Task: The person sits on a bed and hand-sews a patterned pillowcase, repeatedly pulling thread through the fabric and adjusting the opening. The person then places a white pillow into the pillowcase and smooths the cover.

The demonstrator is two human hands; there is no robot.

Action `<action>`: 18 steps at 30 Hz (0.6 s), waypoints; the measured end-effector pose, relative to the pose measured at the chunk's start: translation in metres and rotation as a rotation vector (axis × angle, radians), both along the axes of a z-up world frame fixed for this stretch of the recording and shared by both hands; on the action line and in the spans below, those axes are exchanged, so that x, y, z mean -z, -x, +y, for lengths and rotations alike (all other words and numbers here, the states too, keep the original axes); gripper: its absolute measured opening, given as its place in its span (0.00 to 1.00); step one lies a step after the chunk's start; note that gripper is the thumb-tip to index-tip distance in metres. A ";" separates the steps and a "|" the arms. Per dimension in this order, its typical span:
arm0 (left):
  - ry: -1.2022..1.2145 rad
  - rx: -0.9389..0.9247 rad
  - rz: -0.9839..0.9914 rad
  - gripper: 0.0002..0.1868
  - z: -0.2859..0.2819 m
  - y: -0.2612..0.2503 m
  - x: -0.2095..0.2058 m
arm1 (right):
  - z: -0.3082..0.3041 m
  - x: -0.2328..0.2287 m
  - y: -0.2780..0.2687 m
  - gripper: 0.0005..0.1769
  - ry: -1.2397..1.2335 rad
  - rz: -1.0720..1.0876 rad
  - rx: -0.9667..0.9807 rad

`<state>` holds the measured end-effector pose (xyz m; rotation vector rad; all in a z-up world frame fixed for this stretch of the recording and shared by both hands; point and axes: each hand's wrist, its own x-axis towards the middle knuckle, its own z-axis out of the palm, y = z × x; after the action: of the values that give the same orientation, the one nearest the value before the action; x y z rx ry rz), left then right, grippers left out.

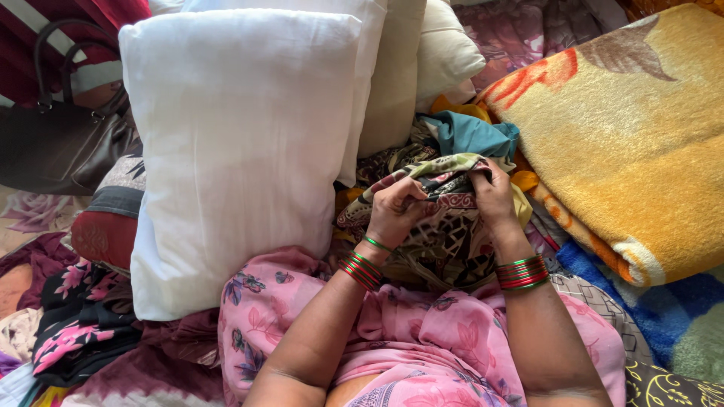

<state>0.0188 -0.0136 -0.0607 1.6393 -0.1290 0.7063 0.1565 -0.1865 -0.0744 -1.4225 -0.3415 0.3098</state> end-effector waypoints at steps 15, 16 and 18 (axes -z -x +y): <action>-0.192 -0.122 0.056 0.06 -0.006 0.023 -0.044 | -0.004 -0.054 0.031 0.14 -0.190 0.266 -0.387; -0.178 -0.146 0.031 0.05 -0.005 0.024 -0.045 | -0.004 -0.054 0.032 0.14 -0.196 0.280 -0.359; -0.151 -0.193 -0.019 0.05 -0.002 0.025 -0.048 | -0.003 -0.053 0.033 0.13 -0.207 0.309 -0.305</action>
<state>-0.0060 -0.0159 -0.0124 1.8061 -0.0386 0.8769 0.1239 -0.1900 -0.0210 -1.0974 -0.3258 0.7137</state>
